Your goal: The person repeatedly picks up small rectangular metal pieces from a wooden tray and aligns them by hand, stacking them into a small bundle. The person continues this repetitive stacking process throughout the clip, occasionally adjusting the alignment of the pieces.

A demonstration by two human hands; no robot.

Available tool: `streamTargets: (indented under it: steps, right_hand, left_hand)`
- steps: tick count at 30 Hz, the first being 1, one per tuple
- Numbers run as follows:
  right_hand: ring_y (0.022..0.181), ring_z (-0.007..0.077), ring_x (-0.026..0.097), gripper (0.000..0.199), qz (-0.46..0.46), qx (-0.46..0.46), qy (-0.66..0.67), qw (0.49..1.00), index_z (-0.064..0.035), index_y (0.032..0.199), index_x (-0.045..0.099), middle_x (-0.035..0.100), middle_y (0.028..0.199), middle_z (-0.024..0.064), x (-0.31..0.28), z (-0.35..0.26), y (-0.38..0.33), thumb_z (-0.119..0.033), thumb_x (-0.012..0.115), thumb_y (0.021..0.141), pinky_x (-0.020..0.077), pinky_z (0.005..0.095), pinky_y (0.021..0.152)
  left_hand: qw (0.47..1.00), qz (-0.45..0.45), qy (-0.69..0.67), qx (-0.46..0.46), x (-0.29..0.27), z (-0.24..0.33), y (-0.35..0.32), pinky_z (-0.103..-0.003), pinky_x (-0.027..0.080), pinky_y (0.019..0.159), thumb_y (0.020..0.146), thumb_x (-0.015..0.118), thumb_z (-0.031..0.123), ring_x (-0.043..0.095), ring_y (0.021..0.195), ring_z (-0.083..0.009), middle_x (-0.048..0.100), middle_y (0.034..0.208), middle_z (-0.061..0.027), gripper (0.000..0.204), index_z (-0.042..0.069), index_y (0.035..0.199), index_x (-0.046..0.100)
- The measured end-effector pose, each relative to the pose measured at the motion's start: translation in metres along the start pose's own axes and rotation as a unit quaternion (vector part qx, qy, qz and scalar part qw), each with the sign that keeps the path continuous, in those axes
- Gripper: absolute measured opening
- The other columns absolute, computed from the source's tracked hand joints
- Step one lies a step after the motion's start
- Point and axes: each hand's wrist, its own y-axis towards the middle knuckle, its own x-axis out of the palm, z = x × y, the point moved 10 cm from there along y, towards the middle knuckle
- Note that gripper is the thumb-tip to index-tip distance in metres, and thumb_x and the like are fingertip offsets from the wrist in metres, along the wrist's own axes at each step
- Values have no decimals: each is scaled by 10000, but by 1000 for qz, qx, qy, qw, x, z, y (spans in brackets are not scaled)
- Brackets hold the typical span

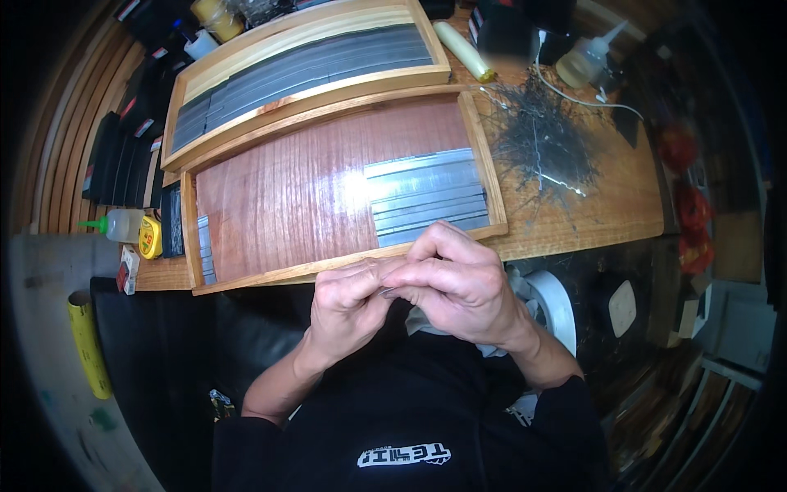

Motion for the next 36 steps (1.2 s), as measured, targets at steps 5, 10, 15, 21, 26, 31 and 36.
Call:
streamTargets:
  steps: [5,10,15,21,26,31,36]
  right_hand:
    - [685,147,572,131,40,99,13,994,6,951,789,582,801,63,2,9,-25,-100,820,882,456,276,577]
    - [629,43,575,200,5,423,349,836,46,1115,736,658,813,2,59,73,-107,-102,737,980,448,194,555]
    - [616,52,598,165,72,467,441,763,41,1077,736,680,774,35,82,114,-127,-102,672,1024,481,188,544]
    - [627,60,583,141,46,462,289,837,10,1053,788,679,778,21,72,113,-122,-97,738,975,472,218,569]
    - [725,93,621,225,-12,357,141,923,-27,1116,802,698,892,36,58,76,-97,-41,810,892,477,232,623]
    - [735,98,620,179,-13,273,132,953,-44,982,821,672,849,29,58,64,-85,-23,871,811,471,237,615]
    - [731,125,622,145,-39,228,134,964,-34,959,810,654,844,38,62,59,-78,-28,851,820,480,270,607]
  left_hand:
    - [956,-132,-139,-220,18,-17,-30,-242,569,722,970,696,-22,721,807,-98,779,875,-92,147,-55,1100,757]
    - [788,-179,-354,-471,49,-66,-93,-278,629,775,1003,698,68,768,917,-179,785,1019,-121,210,-30,1185,730]
    - [766,-137,-398,-486,53,-102,-93,-306,657,764,990,684,38,782,895,-252,780,1001,-166,169,-33,1133,739]
    - [813,-116,-355,-447,46,-106,-92,-282,623,778,978,708,22,757,871,-175,785,998,-125,174,-36,1137,750]
    - [917,-106,-200,-328,23,-72,-92,-232,544,704,992,721,67,681,849,-55,795,932,-100,206,-21,1175,754]
    - [975,-62,-34,-212,9,-53,-91,-272,550,628,914,734,-18,743,734,-186,759,860,-182,209,-58,1119,747]
    - [985,-50,-21,-165,7,-48,-91,-301,590,694,866,697,-85,773,791,-263,776,913,-187,191,-59,1049,746]
